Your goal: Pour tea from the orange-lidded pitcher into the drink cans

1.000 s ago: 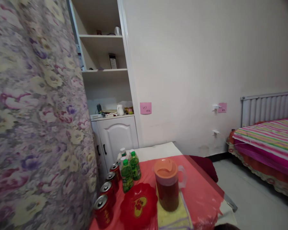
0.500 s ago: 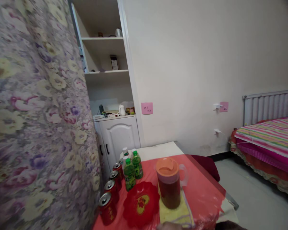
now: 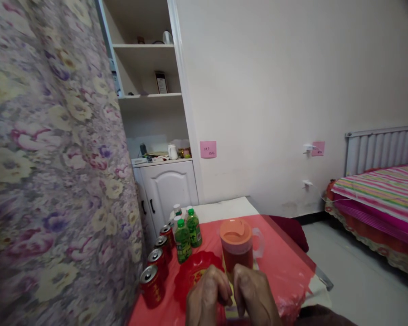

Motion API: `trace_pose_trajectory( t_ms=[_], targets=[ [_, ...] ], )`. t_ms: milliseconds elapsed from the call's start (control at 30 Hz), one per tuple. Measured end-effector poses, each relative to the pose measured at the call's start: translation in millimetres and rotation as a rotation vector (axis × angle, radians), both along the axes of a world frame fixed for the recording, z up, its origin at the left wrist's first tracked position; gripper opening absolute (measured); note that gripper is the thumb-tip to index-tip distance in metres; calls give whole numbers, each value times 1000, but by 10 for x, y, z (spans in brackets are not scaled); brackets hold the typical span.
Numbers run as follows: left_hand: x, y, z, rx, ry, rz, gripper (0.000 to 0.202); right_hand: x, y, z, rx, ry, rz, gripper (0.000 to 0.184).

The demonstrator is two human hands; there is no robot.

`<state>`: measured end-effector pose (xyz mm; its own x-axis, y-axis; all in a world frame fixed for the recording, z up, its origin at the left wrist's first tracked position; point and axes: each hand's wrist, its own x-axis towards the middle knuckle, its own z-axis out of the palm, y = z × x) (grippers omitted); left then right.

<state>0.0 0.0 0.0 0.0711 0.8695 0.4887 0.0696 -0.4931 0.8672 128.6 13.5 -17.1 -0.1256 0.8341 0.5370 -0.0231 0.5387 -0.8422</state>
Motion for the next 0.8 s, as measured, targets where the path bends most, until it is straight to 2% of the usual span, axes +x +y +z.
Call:
trace_pose_trajectory(
  t_ms=[133,267,600,800],
  targets=[
    [-60,147,-80,-159,26,96,65,23,82,13,-144,-32,-50,66],
    [-112,223,-124,-220,52,178,71,44,208,-62,-250,-88,-57,69],
    [-284,471,-243,-293,80,269,76,-41,402,-39,-323,-182,-103,82],
    [-319,498,-229,-296,82,284,77,-66,486,-79,-335,-185,-105,84]
  ],
)
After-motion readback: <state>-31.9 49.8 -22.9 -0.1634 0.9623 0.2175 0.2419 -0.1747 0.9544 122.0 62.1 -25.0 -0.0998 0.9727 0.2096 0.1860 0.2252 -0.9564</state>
